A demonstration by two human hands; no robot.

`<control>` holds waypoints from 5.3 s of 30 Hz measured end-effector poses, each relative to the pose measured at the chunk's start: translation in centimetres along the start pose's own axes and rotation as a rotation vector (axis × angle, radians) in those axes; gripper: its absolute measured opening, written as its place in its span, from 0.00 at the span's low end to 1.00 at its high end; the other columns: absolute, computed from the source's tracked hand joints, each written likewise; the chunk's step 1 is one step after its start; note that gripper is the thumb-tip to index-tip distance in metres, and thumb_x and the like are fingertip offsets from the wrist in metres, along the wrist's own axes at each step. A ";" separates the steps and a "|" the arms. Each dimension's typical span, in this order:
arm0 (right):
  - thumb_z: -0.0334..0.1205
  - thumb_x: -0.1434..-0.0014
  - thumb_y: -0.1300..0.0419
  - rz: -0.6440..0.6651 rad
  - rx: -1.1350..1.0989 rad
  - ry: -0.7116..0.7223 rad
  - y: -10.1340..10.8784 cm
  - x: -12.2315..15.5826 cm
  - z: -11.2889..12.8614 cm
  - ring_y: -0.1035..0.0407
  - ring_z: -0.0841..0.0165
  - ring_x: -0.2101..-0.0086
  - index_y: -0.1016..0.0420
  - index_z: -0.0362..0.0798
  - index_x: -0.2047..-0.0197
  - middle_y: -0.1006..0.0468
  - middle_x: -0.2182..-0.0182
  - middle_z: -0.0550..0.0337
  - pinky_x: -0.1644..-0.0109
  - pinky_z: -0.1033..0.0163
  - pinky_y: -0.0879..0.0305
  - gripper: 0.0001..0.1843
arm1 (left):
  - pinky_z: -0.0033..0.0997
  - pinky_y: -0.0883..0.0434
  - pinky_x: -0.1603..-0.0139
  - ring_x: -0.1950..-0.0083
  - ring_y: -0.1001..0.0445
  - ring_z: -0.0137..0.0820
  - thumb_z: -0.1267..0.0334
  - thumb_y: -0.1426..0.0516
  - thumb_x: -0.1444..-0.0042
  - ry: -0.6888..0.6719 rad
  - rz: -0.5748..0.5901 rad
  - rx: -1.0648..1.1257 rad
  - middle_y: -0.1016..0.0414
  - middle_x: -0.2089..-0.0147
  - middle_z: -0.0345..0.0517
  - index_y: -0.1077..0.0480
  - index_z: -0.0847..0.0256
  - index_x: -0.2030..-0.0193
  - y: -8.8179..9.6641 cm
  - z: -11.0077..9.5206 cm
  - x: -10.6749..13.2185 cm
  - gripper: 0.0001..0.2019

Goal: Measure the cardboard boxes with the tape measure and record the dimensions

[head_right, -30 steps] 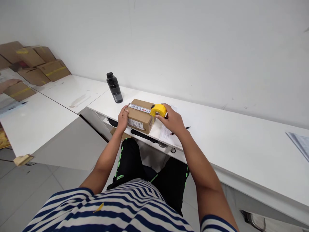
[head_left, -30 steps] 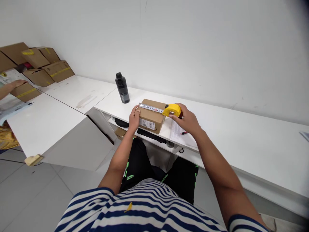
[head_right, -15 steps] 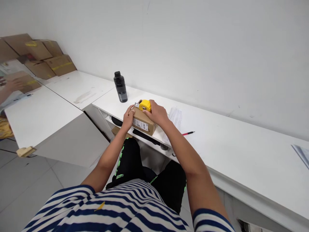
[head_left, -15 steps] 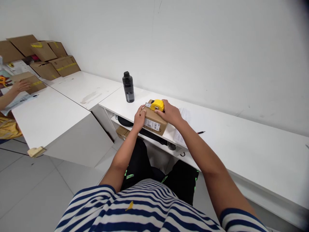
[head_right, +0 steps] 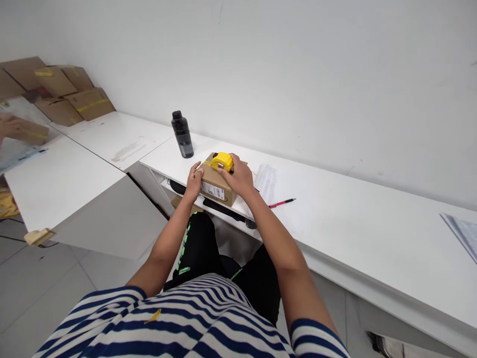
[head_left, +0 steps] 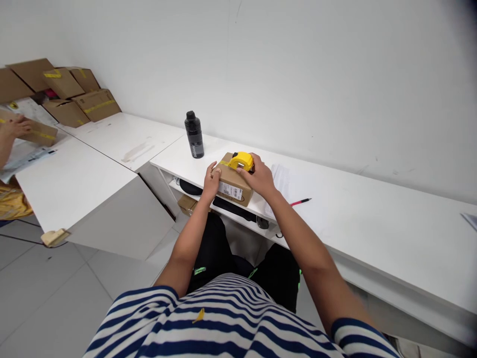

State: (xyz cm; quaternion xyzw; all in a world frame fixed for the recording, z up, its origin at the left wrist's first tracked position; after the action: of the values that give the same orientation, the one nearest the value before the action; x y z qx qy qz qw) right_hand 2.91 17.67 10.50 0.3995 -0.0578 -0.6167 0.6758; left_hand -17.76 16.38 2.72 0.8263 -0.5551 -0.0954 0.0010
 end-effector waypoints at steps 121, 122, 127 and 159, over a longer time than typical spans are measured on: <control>0.55 0.40 0.45 -0.249 -0.078 -0.512 6.5 11.2 -20.8 0.31 0.62 0.67 0.28 0.50 0.76 0.24 0.75 0.58 0.56 0.55 0.35 0.20 | 0.49 0.28 0.36 0.40 0.22 0.46 0.48 0.35 0.47 -0.480 0.676 -0.505 0.20 0.42 0.56 0.26 0.62 0.42 -18.9 4.6 13.8 0.29; 0.55 0.39 0.46 -0.294 -0.024 -0.492 7.0 11.2 -20.6 0.29 0.60 0.64 0.26 0.49 0.72 0.22 0.71 0.55 0.53 0.54 0.34 0.20 | 0.49 0.28 0.36 0.40 0.22 0.46 0.48 0.35 0.47 -0.480 0.668 -0.509 0.20 0.42 0.56 0.26 0.62 0.42 -18.9 4.6 13.7 0.29; 0.46 0.37 0.49 -0.433 0.265 -0.474 9.3 11.6 -20.0 0.31 0.49 0.47 0.22 0.44 0.49 0.26 0.46 0.37 0.41 0.40 0.38 0.22 | 0.47 0.27 0.37 0.43 0.21 0.45 0.48 0.37 0.45 -0.523 0.620 -0.472 0.19 0.46 0.56 0.24 0.63 0.48 -18.2 3.6 14.1 0.24; 0.53 0.50 0.27 -0.365 -0.386 -0.137 10.9 13.1 -9.8 0.24 0.53 0.51 0.29 0.57 0.39 0.22 0.45 0.50 0.54 0.47 0.23 0.37 | 0.28 0.40 0.71 0.74 0.40 0.26 0.51 0.43 0.41 -0.032 0.323 -0.244 0.40 0.78 0.37 0.38 0.59 0.75 4.0 -9.4 -2.6 0.17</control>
State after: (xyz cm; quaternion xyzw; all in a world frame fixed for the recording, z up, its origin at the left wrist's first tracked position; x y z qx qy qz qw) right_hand 20.12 9.87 5.14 0.2245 0.0884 -0.7536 0.6115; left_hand -20.89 16.30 12.78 0.7187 -0.6646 -0.1738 0.1076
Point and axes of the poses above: each hand's wrist, its own x-axis away from the middle knuckle, its own y-axis out of the back of the hand, z = x × y, the point moved 10 cm from there along -x, towards the middle knuckle
